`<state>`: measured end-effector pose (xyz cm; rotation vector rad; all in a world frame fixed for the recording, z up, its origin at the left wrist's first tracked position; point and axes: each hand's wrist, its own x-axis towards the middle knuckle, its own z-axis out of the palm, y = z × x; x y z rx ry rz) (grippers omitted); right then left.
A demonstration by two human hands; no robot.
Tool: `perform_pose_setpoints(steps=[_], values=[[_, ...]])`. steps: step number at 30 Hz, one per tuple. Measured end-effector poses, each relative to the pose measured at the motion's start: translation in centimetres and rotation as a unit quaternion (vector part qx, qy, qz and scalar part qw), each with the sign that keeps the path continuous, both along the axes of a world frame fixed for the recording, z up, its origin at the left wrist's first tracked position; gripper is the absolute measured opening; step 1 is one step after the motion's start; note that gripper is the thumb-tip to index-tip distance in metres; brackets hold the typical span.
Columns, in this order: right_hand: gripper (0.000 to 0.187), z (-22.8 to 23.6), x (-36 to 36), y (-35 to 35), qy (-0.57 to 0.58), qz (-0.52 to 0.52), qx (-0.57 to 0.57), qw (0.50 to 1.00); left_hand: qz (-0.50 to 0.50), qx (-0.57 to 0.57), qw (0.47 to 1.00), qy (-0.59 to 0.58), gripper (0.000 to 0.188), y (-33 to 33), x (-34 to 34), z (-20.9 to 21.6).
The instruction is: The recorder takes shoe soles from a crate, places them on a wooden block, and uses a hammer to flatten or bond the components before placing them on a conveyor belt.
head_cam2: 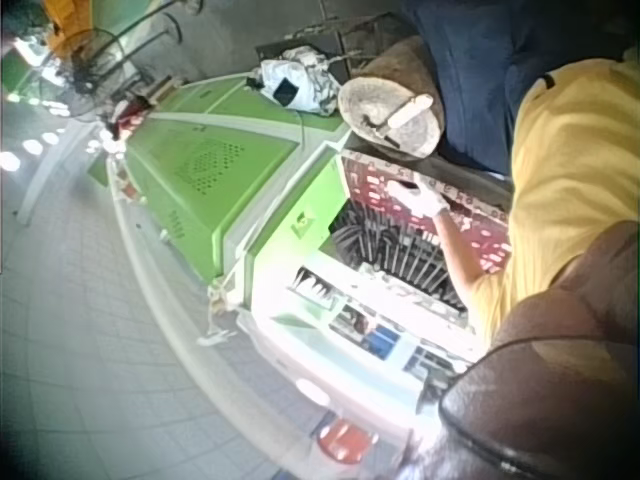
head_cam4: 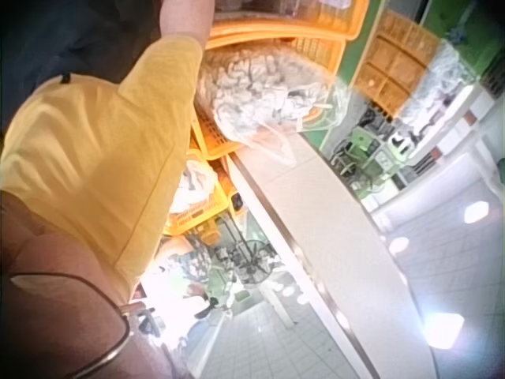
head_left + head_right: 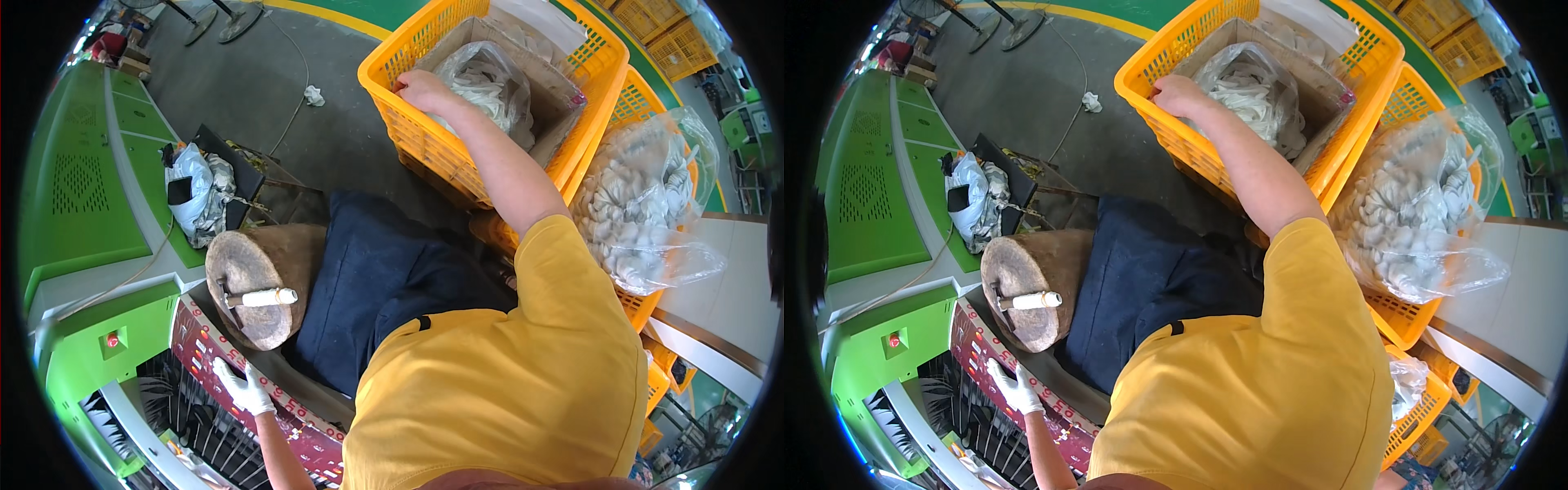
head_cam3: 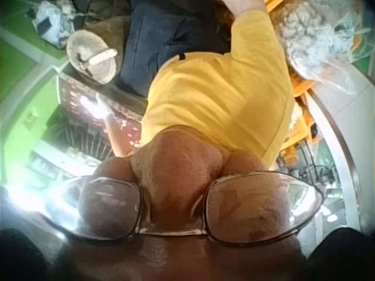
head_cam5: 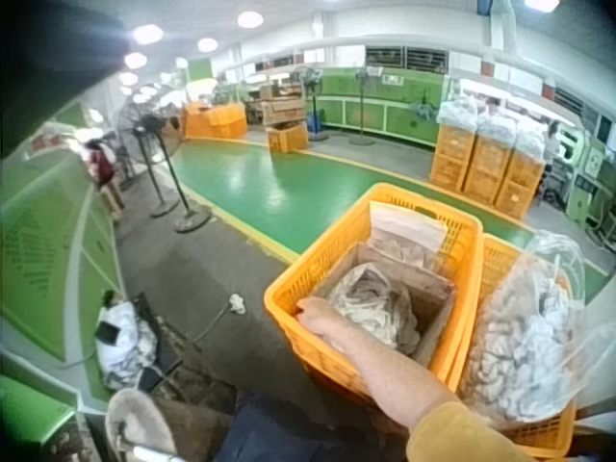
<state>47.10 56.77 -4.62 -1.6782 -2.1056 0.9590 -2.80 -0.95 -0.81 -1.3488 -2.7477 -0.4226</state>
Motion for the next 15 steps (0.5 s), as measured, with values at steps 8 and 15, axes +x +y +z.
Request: perform_pose_setpoints(steps=[8,15], values=[[0.027,-0.8,-2.4,1.6,0.167,-0.029,0.089,0.982,0.019,0.006,0.999,0.046,0.081,-2.4,-0.2,-0.2],[0.034,-0.7,1.0,0.4,0.227,-0.069,0.252,0.938,0.036,0.002,0.999,0.027,0.083,0.8,1.6,2.8]])
